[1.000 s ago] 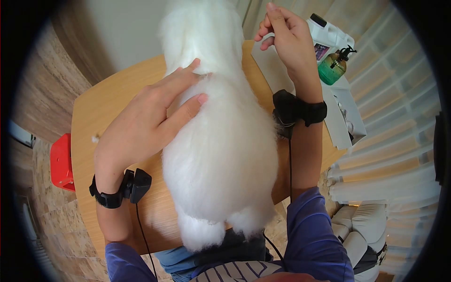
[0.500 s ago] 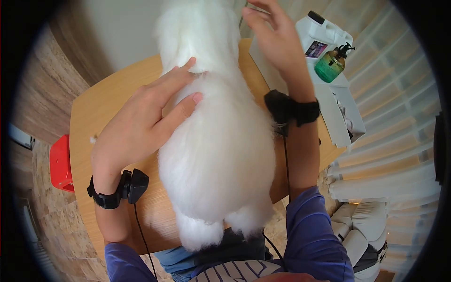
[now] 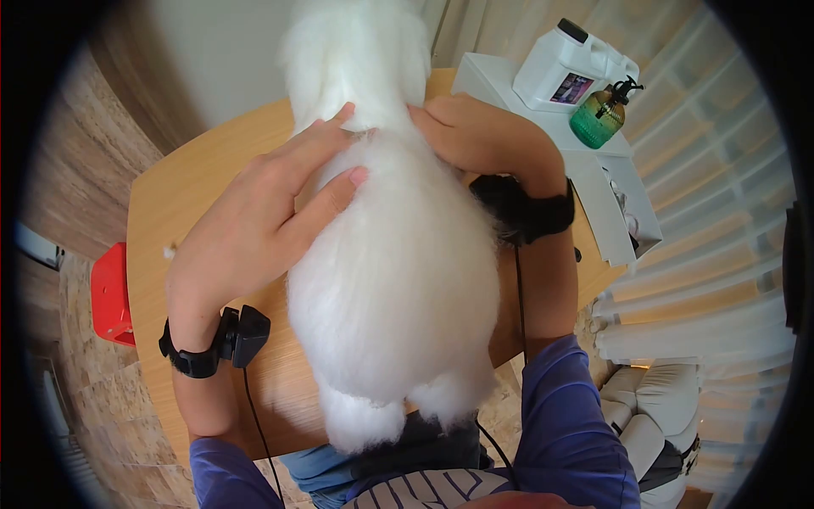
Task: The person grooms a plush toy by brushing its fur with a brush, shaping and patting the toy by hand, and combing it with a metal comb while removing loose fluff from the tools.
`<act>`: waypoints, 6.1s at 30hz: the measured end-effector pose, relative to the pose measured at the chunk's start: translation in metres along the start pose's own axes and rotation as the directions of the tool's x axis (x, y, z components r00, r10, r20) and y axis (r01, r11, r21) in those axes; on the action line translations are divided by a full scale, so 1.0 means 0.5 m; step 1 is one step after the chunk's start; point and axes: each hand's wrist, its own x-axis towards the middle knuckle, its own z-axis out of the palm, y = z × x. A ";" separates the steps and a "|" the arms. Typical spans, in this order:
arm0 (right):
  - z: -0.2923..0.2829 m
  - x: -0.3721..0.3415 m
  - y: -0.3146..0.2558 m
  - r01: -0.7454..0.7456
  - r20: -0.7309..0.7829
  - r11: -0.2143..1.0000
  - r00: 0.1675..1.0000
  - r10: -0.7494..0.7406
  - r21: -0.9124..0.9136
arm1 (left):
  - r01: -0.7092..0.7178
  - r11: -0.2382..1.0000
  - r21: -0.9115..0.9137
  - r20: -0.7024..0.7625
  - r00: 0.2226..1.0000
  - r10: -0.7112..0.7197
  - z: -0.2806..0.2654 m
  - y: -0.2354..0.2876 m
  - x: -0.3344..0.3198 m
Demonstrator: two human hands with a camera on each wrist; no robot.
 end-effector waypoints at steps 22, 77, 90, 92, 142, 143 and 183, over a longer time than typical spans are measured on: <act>-0.040 -0.010 -0.058 0.362 -0.552 0.929 0.792 -0.263 0.076 | 0.034 0.999 0.002 0.027 0.999 -0.034 -0.006 0.009 -0.002; -0.050 -0.167 -0.190 0.562 -0.383 0.827 0.765 -0.517 0.005 | 0.181 0.980 -0.079 0.100 0.980 -0.173 -0.026 0.011 -0.016; -0.038 -0.138 -0.188 0.660 0.166 0.752 0.740 -0.651 0.007 | 0.096 0.995 0.022 -0.157 0.983 -0.091 -0.022 -0.071 -0.001; -0.043 -0.148 -0.216 0.670 0.213 0.742 0.722 -0.658 0.022 | 0.026 0.994 0.103 -0.222 0.975 -0.002 -0.013 -0.075 0.002; 0.016 -0.048 -0.187 0.595 0.077 0.744 0.763 -0.642 0.305 | 0.112 0.988 -0.107 -0.098 0.988 -0.123 0.060 -0.267 0.016; 0.017 -0.049 -0.186 0.596 0.071 0.742 0.763 -0.643 0.307 | 0.134 0.988 -0.080 0.042 0.991 -0.131 0.043 -0.282 0.014; 0.032 -0.071 -0.189 0.415 -0.207 0.543 0.892 -0.403 0.730 | 0.148 0.986 0.071 0.182 0.970 -0.159 -0.197 0.162 -0.051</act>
